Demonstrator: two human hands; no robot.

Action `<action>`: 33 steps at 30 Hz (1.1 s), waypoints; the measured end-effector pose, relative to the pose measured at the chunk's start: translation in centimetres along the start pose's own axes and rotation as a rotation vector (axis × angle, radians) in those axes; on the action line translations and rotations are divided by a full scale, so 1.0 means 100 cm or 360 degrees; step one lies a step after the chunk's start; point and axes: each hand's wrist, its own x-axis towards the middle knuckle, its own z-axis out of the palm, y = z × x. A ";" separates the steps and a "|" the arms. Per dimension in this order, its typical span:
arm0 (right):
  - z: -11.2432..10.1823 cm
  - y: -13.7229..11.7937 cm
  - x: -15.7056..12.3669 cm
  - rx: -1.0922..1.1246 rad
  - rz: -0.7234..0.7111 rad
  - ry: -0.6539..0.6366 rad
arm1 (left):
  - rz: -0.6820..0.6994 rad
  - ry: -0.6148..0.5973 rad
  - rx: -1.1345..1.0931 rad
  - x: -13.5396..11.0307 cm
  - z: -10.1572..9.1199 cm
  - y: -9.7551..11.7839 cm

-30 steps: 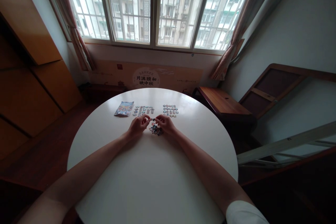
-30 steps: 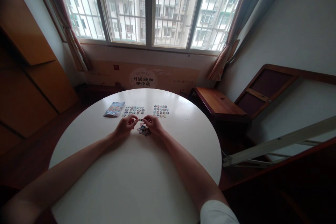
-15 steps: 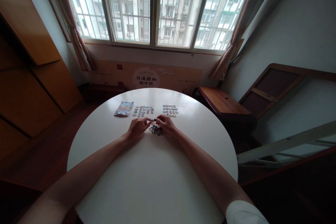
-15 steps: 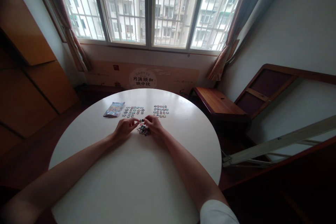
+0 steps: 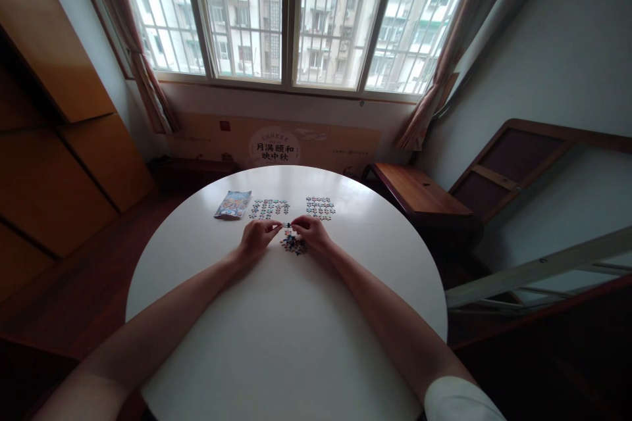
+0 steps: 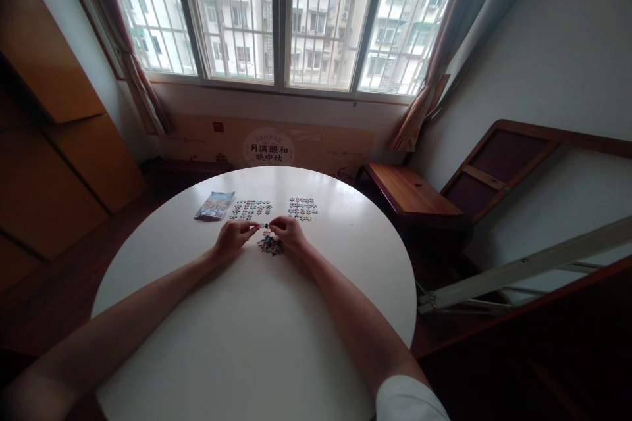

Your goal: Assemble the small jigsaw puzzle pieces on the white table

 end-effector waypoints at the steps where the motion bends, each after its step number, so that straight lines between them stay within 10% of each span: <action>1: 0.000 0.000 0.000 0.0001 0.0001 0.0001 | -0.0009 -0.0011 -0.0040 0.001 0.001 -0.001; 16: -0.004 -0.009 0.000 -0.0295 -0.0123 0.0110 | -0.0045 -0.0110 -0.0136 0.003 0.000 0.000; 24: -0.082 -0.006 0.003 -0.0992 0.0469 0.0734 | -0.0040 -0.0140 -0.0126 0.002 0.002 0.000; 33: -0.126 -0.009 0.014 -0.0626 0.0524 0.0841 | -0.0027 -0.0144 -0.0069 0.002 0.003 -0.001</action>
